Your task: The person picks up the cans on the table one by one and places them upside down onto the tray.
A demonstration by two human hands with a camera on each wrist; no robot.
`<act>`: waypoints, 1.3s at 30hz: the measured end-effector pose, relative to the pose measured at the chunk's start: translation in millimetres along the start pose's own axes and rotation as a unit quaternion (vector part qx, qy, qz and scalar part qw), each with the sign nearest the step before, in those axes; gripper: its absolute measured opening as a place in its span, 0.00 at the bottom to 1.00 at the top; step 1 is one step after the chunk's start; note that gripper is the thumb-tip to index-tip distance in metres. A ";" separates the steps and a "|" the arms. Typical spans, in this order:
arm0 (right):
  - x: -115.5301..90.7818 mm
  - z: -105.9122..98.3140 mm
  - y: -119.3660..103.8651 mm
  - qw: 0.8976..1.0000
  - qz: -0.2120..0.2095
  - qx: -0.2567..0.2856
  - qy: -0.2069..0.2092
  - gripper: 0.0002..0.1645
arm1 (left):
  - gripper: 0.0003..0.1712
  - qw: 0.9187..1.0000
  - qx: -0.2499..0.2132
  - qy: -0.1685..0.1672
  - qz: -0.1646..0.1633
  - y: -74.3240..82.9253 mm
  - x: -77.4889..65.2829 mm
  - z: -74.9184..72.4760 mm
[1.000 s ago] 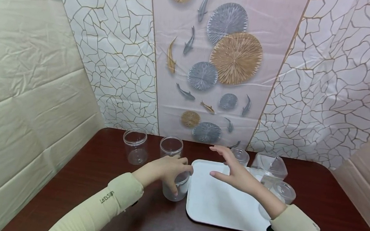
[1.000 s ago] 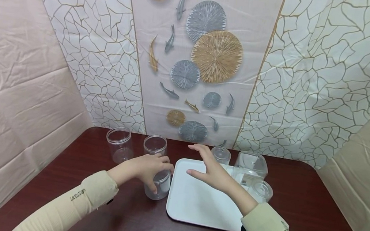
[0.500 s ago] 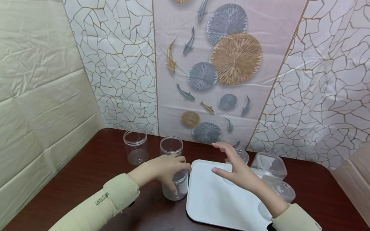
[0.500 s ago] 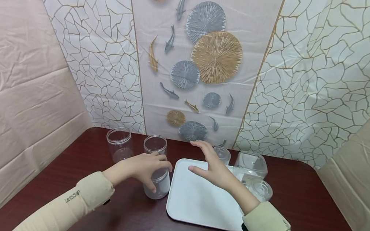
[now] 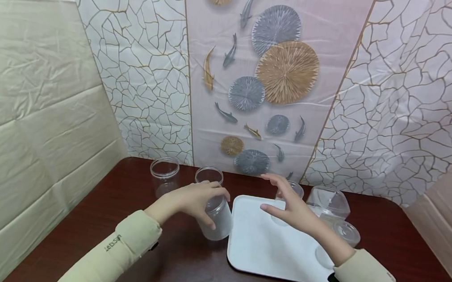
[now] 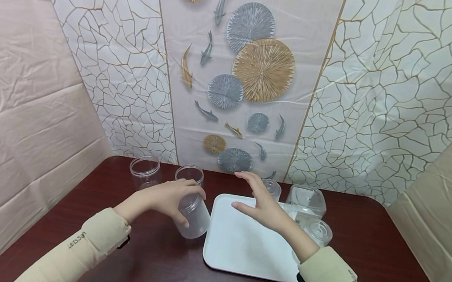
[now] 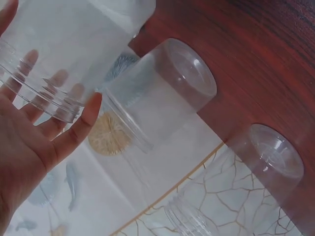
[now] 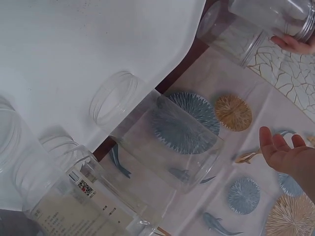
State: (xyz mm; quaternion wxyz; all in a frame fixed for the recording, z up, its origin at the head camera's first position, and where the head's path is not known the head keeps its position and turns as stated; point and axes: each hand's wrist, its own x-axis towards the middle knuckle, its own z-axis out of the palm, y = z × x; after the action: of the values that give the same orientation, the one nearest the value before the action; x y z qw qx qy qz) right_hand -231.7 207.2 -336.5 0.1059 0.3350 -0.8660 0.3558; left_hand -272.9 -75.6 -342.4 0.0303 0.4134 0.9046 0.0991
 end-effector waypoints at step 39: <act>2.4 -12.7 -3.0 0.998 0.033 0.041 0.029 0.42 | 0.43 0.901 -0.299 0.315 -0.020 -24.2 -10.2 -1.7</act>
State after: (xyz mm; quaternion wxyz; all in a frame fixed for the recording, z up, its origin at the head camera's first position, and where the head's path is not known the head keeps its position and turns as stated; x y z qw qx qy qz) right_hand -232.2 213.2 -324.7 0.1057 0.2993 -0.8581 0.4036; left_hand -284.3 -99.0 -346.0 -0.1324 0.3137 0.8029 0.4892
